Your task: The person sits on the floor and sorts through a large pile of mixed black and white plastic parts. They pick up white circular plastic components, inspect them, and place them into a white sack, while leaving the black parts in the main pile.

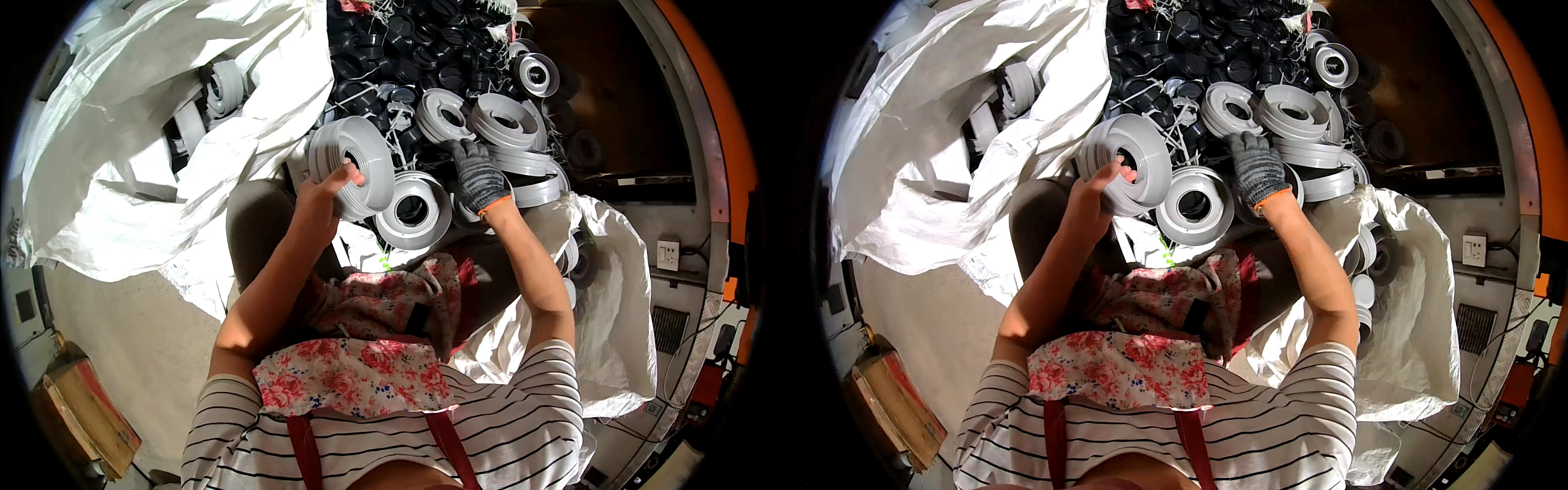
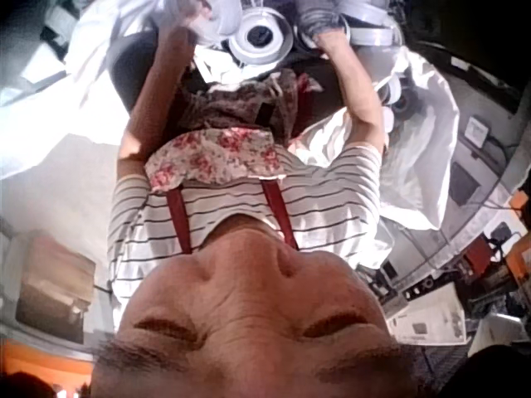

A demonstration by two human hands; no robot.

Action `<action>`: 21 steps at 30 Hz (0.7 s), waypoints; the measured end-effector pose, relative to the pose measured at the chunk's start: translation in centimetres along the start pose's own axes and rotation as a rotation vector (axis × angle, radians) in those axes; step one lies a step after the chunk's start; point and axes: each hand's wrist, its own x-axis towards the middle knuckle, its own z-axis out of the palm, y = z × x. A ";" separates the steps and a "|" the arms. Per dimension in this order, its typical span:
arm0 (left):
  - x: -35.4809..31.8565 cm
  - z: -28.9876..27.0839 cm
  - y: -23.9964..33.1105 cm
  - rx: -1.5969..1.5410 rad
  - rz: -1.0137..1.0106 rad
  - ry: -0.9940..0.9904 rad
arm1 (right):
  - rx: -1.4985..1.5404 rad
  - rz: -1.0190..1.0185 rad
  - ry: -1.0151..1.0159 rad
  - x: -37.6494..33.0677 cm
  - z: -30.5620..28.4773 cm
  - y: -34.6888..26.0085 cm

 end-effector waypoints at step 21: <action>-6.0 0.8 -1.4 0.115 -0.024 -0.308 | 0.687 -0.382 0.134 -3.6 -6.2 -8.8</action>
